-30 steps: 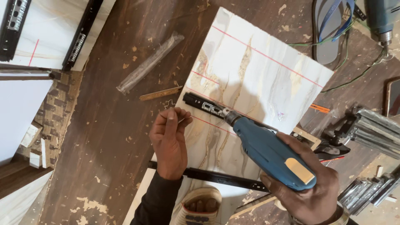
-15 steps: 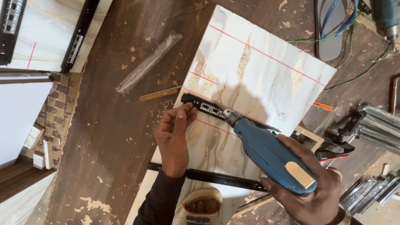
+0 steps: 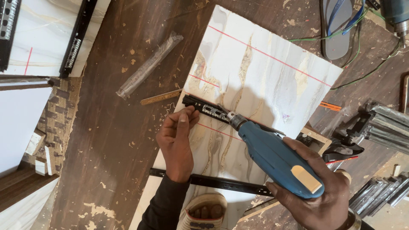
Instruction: The person places black metal drawer slide rails onto white marble-patterned furniture panels, aligns them along marked red lines, and uses a corded power drill to drive screws and secure the slides. They take screws from a small wooden box and work on multiple panels one at a time.
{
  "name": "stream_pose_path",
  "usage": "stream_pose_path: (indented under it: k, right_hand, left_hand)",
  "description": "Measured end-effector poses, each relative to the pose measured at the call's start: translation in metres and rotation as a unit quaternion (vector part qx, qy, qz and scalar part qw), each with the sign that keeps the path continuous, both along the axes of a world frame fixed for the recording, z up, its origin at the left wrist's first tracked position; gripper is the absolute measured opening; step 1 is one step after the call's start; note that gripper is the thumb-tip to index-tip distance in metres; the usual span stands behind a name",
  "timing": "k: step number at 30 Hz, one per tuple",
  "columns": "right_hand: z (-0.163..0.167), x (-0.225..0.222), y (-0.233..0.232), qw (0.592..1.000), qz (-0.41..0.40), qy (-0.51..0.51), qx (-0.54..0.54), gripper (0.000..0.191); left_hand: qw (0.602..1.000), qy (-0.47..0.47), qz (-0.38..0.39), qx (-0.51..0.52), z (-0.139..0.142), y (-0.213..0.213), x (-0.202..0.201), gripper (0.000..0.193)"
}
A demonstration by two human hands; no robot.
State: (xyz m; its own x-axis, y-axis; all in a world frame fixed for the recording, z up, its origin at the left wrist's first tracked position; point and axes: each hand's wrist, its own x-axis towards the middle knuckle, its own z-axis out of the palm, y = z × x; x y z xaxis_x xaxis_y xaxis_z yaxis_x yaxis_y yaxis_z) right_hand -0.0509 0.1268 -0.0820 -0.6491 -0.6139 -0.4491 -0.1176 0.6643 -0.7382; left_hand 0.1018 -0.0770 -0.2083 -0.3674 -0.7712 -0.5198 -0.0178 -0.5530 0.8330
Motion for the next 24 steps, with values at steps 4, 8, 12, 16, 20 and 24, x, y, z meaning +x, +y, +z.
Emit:
stream_pose_path:
  k: [4, 8, 12, 16, 20, 24]
  right_hand:
    - [-0.001, 0.0, 0.003, 1.0, -0.011, 0.002, 0.012, 0.083]
    - [-0.001, 0.0, 0.001, 1.0, 0.0, -0.001, -0.023, 0.083]
    - [0.001, -0.001, -0.004, 1.0, -0.006, 0.005, -0.014, 0.083]
    - [0.0, 0.001, -0.001, 0.999, -0.021, 0.045, 0.004, 0.08]
    - [-0.005, 0.01, 0.024, 0.998, -0.003, 0.064, 0.013, 0.079]
    - [-0.023, 0.008, 0.064, 0.994, 0.083, 0.042, 0.057, 0.081]
  left_hand:
    - [1.0, -0.006, -0.002, -0.003, 0.001, 0.001, 0.0, 0.023]
    - [1.0, -0.004, -0.005, -0.004, -0.001, 0.001, -0.001, 0.023]
    - [1.0, 0.011, 0.009, 0.016, -0.003, 0.0, -0.001, 0.024]
    - [0.997, 0.062, 0.021, 0.028, 0.0, 0.003, 0.001, 0.022]
    - [0.983, 0.131, 0.046, 0.119, 0.004, 0.008, -0.001, 0.02]
    - [0.966, 0.157, 0.088, 0.188, 0.005, 0.008, -0.004, 0.022]
